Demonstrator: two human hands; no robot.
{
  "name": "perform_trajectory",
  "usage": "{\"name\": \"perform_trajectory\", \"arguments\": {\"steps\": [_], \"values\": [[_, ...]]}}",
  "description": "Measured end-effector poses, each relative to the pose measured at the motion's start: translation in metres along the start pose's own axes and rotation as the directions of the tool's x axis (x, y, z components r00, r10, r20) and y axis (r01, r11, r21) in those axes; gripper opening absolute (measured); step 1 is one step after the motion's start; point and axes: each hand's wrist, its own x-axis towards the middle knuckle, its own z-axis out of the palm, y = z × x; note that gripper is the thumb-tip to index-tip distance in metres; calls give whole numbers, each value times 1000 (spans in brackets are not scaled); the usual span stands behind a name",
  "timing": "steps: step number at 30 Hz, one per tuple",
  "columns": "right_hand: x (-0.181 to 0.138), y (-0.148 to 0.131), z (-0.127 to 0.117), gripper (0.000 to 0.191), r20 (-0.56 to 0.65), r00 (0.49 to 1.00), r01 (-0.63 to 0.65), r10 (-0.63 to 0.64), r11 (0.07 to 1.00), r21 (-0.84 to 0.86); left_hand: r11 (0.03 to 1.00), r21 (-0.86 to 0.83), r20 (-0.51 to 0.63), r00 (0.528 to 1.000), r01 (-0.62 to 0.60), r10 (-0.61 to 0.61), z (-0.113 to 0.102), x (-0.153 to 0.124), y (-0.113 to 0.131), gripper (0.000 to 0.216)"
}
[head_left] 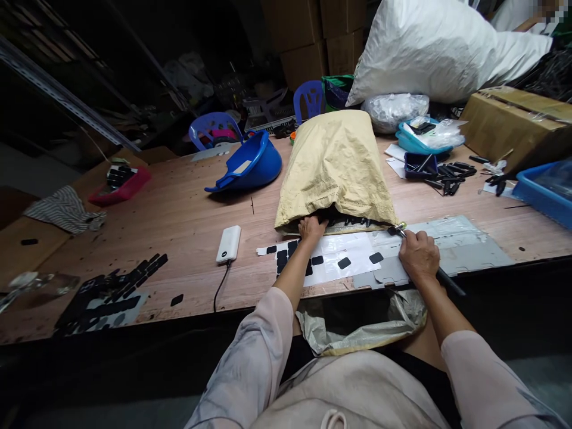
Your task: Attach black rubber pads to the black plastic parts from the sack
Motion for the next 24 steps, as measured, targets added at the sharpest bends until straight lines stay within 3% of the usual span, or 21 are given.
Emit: {"name": "perform_trajectory", "arguments": {"steps": [5, 9, 11, 15, 17, 24], "values": [[1, -2, -4, 35, 15, 1000, -1, 0, 1000, 13, 999, 7, -68, 997, -41, 41, 6, -9, -4, 43], [0, -3, -5, 35, 5, 1000, -6, 6, 1000, 16, 994, -39, -252, 963, -104, 91, 17, -30, -14, 32], [0, -3, -4, 35, 0, 1000, -5, 5, 1000, 18, 978, -69, -307, 937, -196, 166, 25, -47, -17, 29], [1, -2, -2, 34, -2, 1000, -4, 4, 1000, 29, 860, -141, -171, 868, -490, 466, 49, -83, -16, 24], [1, -2, -2, 34, -1, 1000, -10, 10, 999, 36, 809, -174, -104, 827, -562, 552, 59, -95, -14, 24], [-2, -3, -8, 38, -7, 996, -84, 85, 993, 86, 794, -325, -123, 855, -514, 503, 72, -96, -15, 29]]}}
